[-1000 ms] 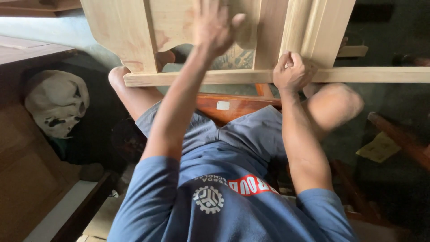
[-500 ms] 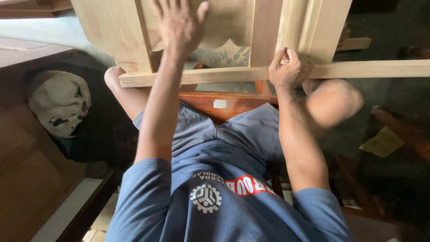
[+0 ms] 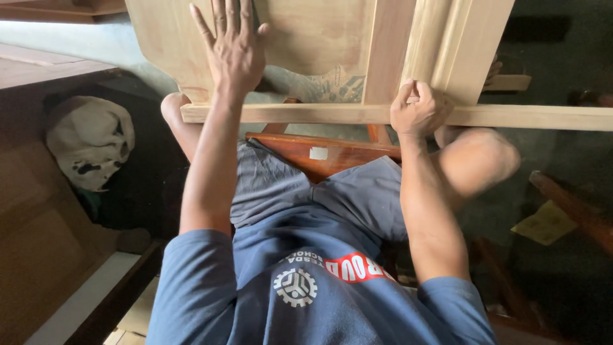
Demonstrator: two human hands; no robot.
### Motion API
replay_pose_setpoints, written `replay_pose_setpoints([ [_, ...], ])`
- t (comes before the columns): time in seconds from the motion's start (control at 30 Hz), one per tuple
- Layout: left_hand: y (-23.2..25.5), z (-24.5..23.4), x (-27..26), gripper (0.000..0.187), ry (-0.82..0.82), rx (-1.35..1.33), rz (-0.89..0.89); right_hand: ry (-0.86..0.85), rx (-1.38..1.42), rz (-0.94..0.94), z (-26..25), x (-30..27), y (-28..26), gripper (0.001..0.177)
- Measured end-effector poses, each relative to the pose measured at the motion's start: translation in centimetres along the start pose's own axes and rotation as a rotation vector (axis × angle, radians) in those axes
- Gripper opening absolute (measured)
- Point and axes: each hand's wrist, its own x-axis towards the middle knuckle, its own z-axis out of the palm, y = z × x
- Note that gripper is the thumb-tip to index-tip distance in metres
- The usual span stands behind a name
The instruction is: The person sands the surface and edges of a wooden chair frame using a piece of sandpaper held by hand.
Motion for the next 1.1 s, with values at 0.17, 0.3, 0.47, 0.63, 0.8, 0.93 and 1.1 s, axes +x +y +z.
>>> replay_pose_setpoints([
  [0.17,2.9,1.8,1.1,0.089,-0.188,0.029,-0.151,-0.014,-0.033,-0.013,-0.1,-0.1,-0.1,0.036],
  [0.3,12.7,-0.6,2.1,0.082,-0.492,0.022,0.062,0.011,-0.022,-0.057,-0.3,-0.2,-0.2,0.035],
  [0.47,11.7,0.7,1.3,0.077,-0.459,0.038,0.323,-0.036,-0.010,-0.047,0.1,-0.1,0.3,0.040],
  [0.63,1.5,-2.1,-1.1,0.076,-0.377,0.066,0.145,0.010,-0.005,-0.107,0.6,0.1,0.5,0.038],
  [0.8,-4.8,0.2,-3.1,0.083,-0.283,-0.101,0.271,-0.008,-0.016,-0.070,0.7,0.2,0.6,0.039],
  [0.93,-7.2,2.3,-3.6,0.091,-0.019,-0.122,0.569,-0.095,0.092,-0.099,-0.1,0.8,-0.6,0.028],
  [1.1,-6.9,0.2,-5.8,0.036,0.173,-0.207,0.574,-0.074,0.205,-0.532,-6.2,2.3,-10.9,0.024],
])
